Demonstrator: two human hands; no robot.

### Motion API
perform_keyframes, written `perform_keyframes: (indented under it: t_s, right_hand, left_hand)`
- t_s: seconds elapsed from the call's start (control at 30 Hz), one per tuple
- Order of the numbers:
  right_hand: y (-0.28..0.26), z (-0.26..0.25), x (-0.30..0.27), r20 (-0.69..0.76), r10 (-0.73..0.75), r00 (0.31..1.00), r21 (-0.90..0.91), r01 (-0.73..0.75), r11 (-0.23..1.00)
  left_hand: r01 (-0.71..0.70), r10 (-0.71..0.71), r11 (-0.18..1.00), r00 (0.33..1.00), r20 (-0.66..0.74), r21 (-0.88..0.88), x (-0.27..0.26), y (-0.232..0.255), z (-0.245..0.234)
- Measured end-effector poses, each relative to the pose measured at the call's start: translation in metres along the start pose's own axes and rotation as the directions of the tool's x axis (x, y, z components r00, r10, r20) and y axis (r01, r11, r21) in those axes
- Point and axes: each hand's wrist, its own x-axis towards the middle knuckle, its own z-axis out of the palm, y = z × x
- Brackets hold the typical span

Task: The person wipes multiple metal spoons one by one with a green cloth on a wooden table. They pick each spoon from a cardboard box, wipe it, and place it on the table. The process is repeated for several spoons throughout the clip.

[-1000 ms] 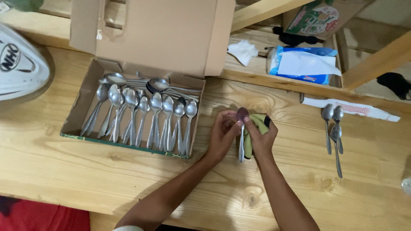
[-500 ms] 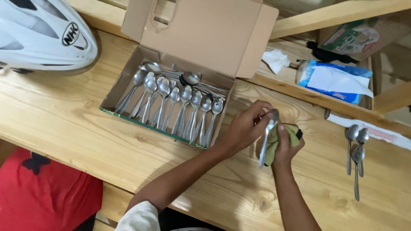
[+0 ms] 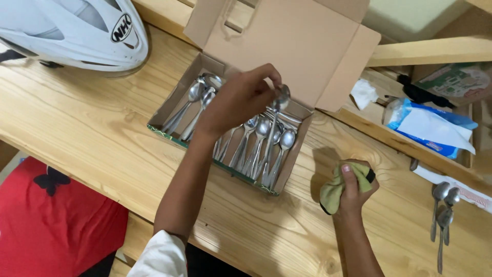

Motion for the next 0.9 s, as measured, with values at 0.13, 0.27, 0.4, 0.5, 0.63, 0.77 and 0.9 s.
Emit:
perform_keyframes:
  t_s: [0.13,0.27,0.4,0.5,0.63,0.77,0.9]
  right_hand:
    - [-0.011,0.034,0.009,0.042,0.024,0.999,0.029,-0.025,0.999]
    - [-0.018,0.067,0.014,0.137,-0.004,0.991,0.047,-0.003,0.999]
    - [-0.042,0.108,0.018,0.247,-0.006,0.969,0.137,-0.029,0.990]
    - [-0.056,0.127,0.014,0.323,0.035,0.946,0.126,-0.080,0.989]
    - [-0.054,0.140,0.010,0.385,0.028,0.923,0.122,-0.081,0.989]
    - [-0.046,0.143,0.006,0.410,0.036,0.911,0.127,-0.097,0.987]
    - [-0.047,0.142,0.007,0.422,0.069,0.904,0.112,-0.128,0.985]
  left_hand:
    - [0.061,-0.061,0.998,0.997,-0.038,0.018,-0.003,-0.018,-0.035]
    - [0.280,-0.281,0.960,0.960,-0.013,-0.023,-0.012,-0.026,-0.069]
    - [0.426,-0.418,0.900,0.903,-0.097,0.088,-0.022,-0.052,-0.087]
    - [0.487,-0.460,0.851,0.872,-0.168,0.196,-0.024,-0.070,-0.093]
    - [0.530,-0.477,0.807,0.845,-0.243,0.261,-0.022,-0.094,-0.092]
    - [0.588,-0.509,0.733,0.807,-0.298,0.341,-0.020,-0.113,-0.093]
    - [0.625,-0.539,0.658,0.780,-0.317,0.419,-0.020,-0.129,-0.093]
